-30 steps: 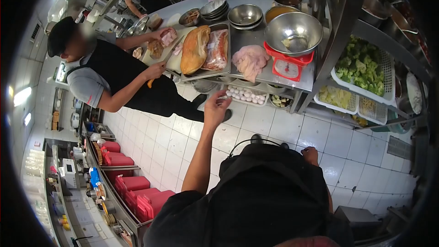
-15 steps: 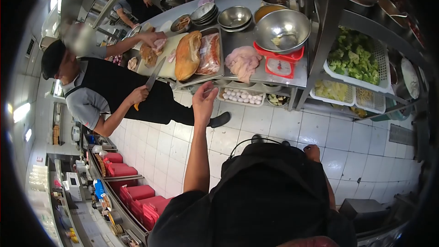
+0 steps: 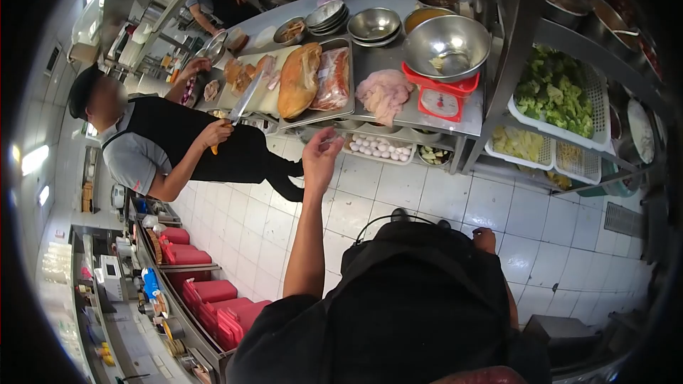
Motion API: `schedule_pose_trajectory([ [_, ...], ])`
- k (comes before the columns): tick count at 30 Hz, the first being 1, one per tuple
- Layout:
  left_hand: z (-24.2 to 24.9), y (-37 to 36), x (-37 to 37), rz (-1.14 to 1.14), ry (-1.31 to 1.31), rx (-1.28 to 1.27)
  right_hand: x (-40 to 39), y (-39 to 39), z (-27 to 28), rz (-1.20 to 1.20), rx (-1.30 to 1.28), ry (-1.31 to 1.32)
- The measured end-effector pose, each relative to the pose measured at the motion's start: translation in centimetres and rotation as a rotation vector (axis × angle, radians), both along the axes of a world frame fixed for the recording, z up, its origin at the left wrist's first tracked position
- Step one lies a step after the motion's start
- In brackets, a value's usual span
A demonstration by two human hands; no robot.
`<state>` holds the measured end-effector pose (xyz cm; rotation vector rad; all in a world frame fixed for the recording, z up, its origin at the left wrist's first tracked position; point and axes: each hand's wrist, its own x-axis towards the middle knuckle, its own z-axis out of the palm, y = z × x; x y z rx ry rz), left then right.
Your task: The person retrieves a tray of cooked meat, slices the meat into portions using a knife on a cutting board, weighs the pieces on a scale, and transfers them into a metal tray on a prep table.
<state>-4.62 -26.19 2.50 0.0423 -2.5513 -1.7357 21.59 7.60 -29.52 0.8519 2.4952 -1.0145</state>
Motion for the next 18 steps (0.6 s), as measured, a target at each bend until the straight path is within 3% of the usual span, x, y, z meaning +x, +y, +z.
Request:
schedule_pose_trajectory([
  [5, -0.8, -2.6, 0.9, 0.055, -0.012, -0.047, -0.6, -0.4, -0.6, 0.085, -0.034, -0.018],
  [11, -0.9, -6.9, 0.4, 0.116, -0.009, 0.009, -3.2, -1.8, -1.2, 0.018, -0.088, -0.051],
  [18, -1.7, -13.5, -3.2, 0.133, 0.023, 0.004, -9.8, -7.8, 2.0, 0.255, -0.008, 0.087],
])
